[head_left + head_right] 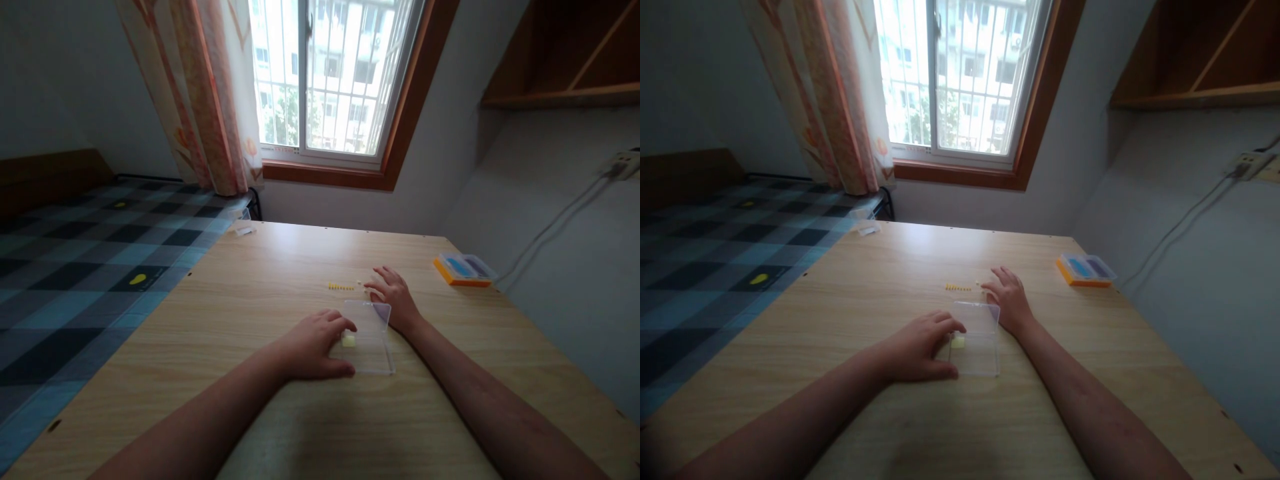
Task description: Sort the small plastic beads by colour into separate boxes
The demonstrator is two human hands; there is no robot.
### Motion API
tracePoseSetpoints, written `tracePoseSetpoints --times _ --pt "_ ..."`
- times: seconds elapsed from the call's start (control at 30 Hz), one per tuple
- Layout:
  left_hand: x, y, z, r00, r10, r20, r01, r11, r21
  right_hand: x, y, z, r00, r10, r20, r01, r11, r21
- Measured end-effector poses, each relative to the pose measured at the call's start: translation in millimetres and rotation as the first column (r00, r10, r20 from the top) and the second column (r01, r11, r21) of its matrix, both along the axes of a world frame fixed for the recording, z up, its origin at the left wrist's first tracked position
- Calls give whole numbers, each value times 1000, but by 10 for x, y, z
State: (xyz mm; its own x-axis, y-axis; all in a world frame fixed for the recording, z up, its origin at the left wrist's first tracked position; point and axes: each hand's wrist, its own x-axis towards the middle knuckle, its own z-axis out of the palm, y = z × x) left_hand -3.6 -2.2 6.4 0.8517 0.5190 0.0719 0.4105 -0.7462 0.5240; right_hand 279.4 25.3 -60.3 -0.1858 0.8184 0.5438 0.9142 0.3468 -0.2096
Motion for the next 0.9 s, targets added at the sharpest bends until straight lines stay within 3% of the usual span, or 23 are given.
tracePoseSetpoints --times 0.47,0.6,0.73,0.9 --pt "-5 11 -18 1000 -18 4 18 1000 4 60 -252 265 1000 -10 13 12 993 -119" --pt "-9 13 -28 1000 -13 7 13 1000 -2 168 -397 492 993 92 -67 -94 995 -19" --pt "-8 16 -37 1000 -13 -3 13 1000 -12 220 -677 767 972 104 -209 -76 987 139" --pt "2 21 -35 1000 -26 -4 26 1000 -3 -132 -1008 893 911 287 -295 -289 957 38"
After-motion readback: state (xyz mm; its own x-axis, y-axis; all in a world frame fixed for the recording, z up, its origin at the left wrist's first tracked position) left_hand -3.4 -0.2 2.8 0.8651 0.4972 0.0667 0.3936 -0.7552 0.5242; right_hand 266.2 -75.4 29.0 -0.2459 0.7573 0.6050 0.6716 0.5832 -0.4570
